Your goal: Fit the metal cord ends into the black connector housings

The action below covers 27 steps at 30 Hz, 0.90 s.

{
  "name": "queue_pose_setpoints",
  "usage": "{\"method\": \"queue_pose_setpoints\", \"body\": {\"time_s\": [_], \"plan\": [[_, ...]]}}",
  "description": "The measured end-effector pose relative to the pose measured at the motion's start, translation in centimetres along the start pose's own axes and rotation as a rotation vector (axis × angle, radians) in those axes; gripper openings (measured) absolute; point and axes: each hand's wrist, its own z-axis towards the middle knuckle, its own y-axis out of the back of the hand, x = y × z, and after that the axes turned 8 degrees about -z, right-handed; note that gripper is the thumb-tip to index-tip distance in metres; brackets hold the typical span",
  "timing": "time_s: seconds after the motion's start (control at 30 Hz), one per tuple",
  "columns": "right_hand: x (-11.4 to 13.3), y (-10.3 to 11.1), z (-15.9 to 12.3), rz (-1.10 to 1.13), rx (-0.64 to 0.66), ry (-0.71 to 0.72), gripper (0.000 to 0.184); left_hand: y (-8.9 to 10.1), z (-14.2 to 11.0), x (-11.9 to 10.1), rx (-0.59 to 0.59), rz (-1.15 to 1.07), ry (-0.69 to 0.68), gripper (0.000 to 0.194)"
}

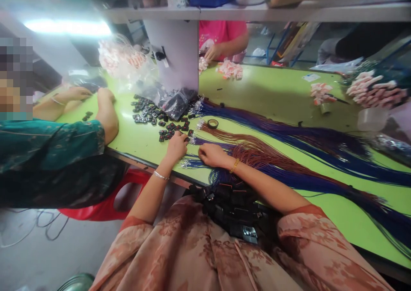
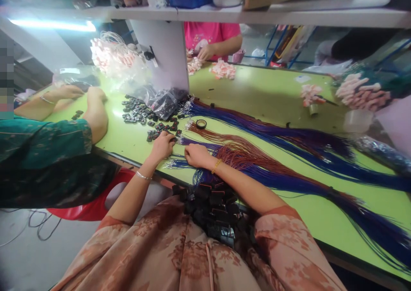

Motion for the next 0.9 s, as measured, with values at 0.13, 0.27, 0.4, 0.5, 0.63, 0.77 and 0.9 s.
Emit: {"method": "queue_pose_setpoints", "body": {"time_s": [0.13, 0.27, 0.4, 0.5, 0.63, 0.77, 0.9], "plan": [[-0.1, -0.4, -0.1, 0.021, -0.035, 0.014, 0.019, 0.4, -0.8, -0.3, -0.028, 0.014, 0.010, 0.031], [-0.4, -0.7, -0.2, 0.134, -0.109, 0.011, 0.015, 0.9, -1.4, 0.6, -0.121, -0.060, 0.043, 0.037], [-0.6, -0.7, 0.1, 0.437, -0.228, 0.060, 0.009, 1.2, -2.0, 1.9, -0.280, -0.462, 0.176, 0.040], [-0.4, -0.5, 0.4, 0.648, -0.301, 0.070, 0.008, 1.2, -3.0, 1.7, -0.226, -0.998, 0.312, 0.038], [-0.1, -0.3, 0.3, 0.768, -0.329, 0.047, 0.009, 1.0, -4.5, 0.0, -0.021, -1.516, 0.388, 0.040], [-0.1, -0.4, -0.1, 0.743, -0.356, 0.044, 0.009, 0.7, -5.3, -1.3, 0.103, -1.745, 0.411, 0.036], [0.0, -0.4, -0.3, 0.702, -0.379, 0.050, 0.012, 0.3, -5.5, -1.6, 0.146, -1.834, 0.424, 0.033]]}}
